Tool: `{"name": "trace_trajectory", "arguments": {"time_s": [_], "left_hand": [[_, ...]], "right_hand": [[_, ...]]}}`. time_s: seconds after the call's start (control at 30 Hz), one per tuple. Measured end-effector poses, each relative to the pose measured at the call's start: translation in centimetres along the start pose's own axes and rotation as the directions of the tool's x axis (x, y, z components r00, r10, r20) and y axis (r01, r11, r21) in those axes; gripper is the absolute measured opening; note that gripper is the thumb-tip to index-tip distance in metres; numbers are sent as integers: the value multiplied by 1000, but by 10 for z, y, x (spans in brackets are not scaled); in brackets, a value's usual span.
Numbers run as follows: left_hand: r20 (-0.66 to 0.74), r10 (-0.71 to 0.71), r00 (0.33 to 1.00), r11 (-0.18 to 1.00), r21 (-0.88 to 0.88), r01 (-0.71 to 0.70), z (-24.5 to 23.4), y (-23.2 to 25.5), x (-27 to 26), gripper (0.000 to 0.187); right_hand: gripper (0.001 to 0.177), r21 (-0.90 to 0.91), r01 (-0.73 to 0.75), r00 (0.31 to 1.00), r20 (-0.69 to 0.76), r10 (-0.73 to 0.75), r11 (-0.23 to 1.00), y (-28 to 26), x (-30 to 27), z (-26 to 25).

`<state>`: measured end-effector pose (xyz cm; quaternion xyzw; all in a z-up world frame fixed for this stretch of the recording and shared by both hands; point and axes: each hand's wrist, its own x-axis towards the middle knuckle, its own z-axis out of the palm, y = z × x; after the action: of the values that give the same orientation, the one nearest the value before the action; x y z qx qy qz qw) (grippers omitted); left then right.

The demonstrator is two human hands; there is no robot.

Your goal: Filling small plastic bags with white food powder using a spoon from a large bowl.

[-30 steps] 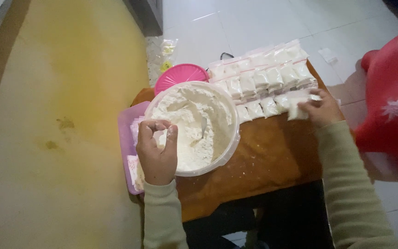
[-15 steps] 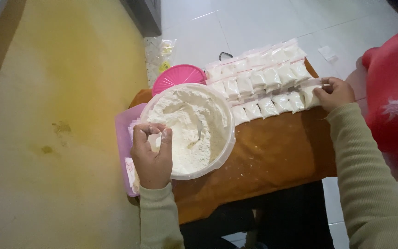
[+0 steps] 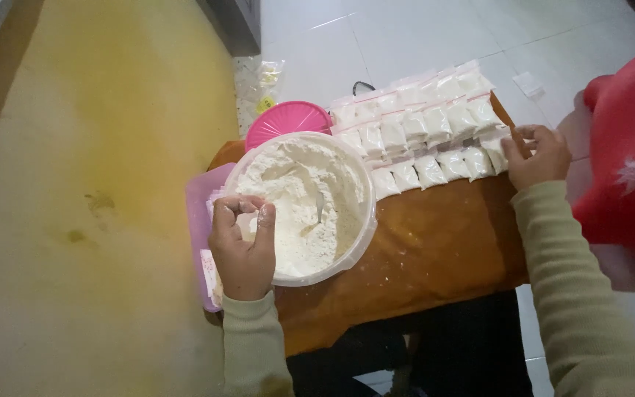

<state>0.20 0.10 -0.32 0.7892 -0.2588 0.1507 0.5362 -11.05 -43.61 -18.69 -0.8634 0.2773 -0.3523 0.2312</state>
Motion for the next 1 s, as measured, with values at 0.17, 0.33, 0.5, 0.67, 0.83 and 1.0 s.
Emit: {"name": "trace_trajectory", "arguments": {"time_s": [0.17,0.33,0.5,0.67,0.83,1.0], "left_hand": [[4,9,1000,1000,4,-9,0,2,0,22],[-1,7,1000,1000,10,-7,-1,4,1,22],[2,-15,1000,1000,17,15,-1,4,0,20],[5,-17,1000,999,-28,17,-1,4,0,21],[-8,-13,1000,999,-47,13,-1,3,1,20],[-23,36,999,998,47,-35,-2,3,1,17]], "right_hand": [[27,-163,47,997,73,-36,985,-9,-14,3],[20,-123,44,999,-5,-45,991,-4,-21,9],[14,-149,15,1000,12,-13,989,-5,-18,10],[16,-209,66,997,-13,-70,976,4,-19,16],[27,-142,62,994,-82,-74,988,-32,-19,0],[19,262,372,914,-268,-303,891,-169,-25,-48]]}}
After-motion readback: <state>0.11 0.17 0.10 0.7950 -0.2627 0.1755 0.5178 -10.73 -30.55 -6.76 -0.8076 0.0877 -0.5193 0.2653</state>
